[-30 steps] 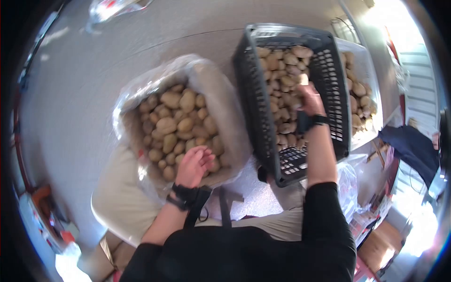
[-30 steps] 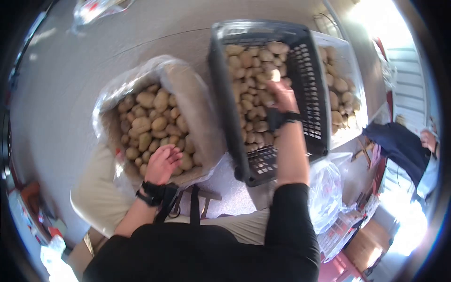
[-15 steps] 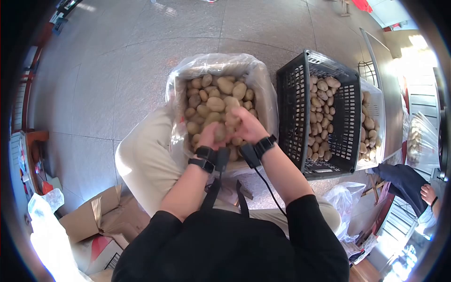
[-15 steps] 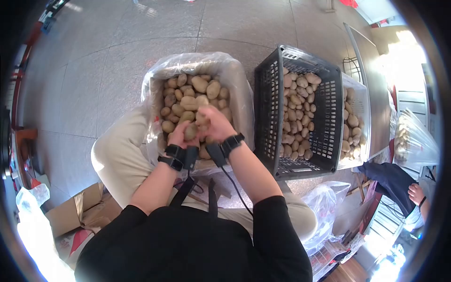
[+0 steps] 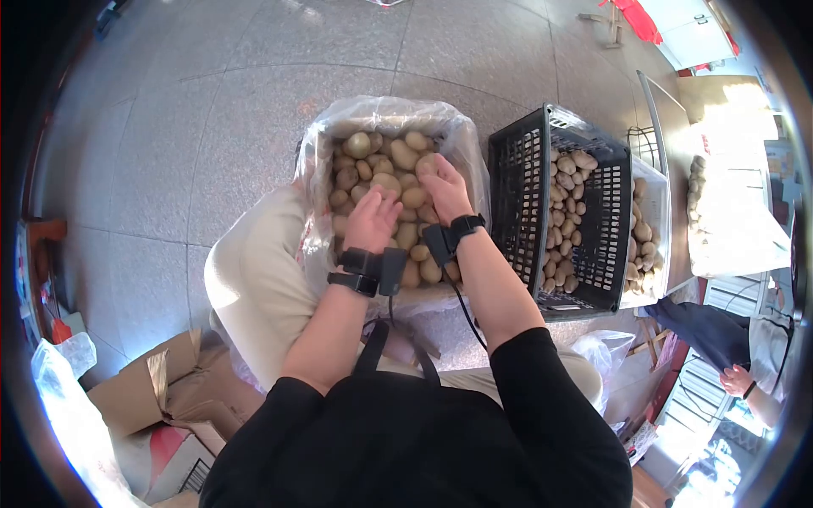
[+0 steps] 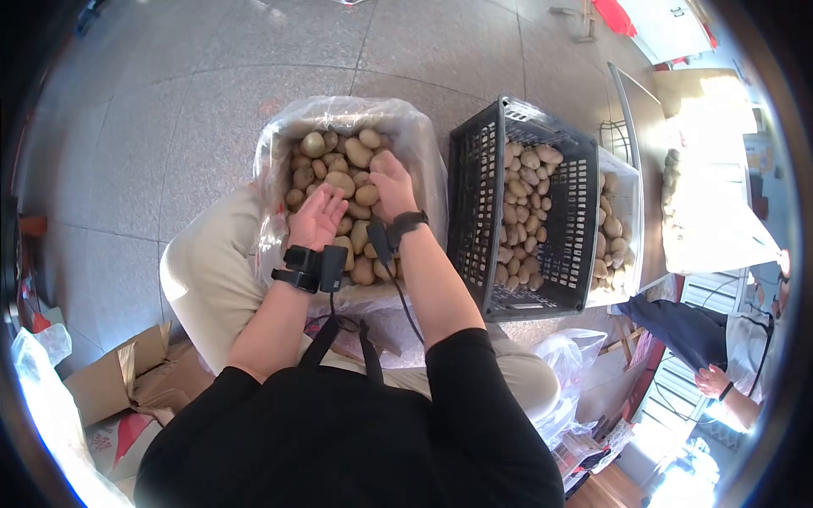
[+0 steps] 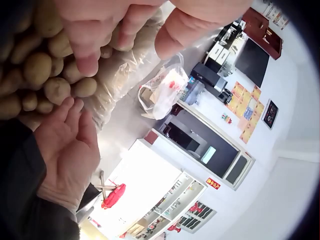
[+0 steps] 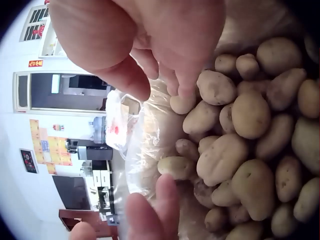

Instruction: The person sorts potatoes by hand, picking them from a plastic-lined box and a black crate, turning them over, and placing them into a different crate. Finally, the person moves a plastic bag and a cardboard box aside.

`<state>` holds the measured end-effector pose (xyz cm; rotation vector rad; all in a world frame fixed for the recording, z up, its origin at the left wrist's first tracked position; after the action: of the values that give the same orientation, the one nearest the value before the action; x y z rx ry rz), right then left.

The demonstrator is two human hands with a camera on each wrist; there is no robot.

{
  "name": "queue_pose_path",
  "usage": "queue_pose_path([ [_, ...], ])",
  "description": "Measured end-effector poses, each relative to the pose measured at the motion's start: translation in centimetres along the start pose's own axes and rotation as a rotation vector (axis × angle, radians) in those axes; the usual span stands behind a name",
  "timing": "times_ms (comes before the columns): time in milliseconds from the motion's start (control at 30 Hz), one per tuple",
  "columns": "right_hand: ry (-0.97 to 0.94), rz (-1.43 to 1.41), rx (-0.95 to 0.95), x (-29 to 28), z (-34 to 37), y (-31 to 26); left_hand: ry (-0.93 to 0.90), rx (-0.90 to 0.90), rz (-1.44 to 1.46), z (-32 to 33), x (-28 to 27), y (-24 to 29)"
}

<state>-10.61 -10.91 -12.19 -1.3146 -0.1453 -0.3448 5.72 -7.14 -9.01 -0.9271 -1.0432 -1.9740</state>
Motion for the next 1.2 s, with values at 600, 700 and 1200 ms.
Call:
queue_pose_path([
  [600,0.626,0.129,0.363,-35.2,14.2,-11.9,0.045,-0.753,-0.524,9.7,3.9,-2.7],
  [700,0.761,0.007,0.351,-36.5,14.4,-8.7,-0.003,-0.563,-0.691,6.8,2.4,-4.8],
  [1200,0.103,1.630,0.474,-37.4,8.1,1.6,0.014,-0.684,-0.723,4.4,3.3,-8.0],
])
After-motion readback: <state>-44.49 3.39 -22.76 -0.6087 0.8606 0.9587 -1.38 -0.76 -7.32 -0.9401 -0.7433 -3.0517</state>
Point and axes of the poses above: each hand's wrist, its own z-axis away from the middle knuckle, its own x-axis out of the palm, y = z × x, the point moved 1 cm from there along -z, towards the middle knuckle, and after that the axes turned 9 degrees about -y, right-handed, at the moved point
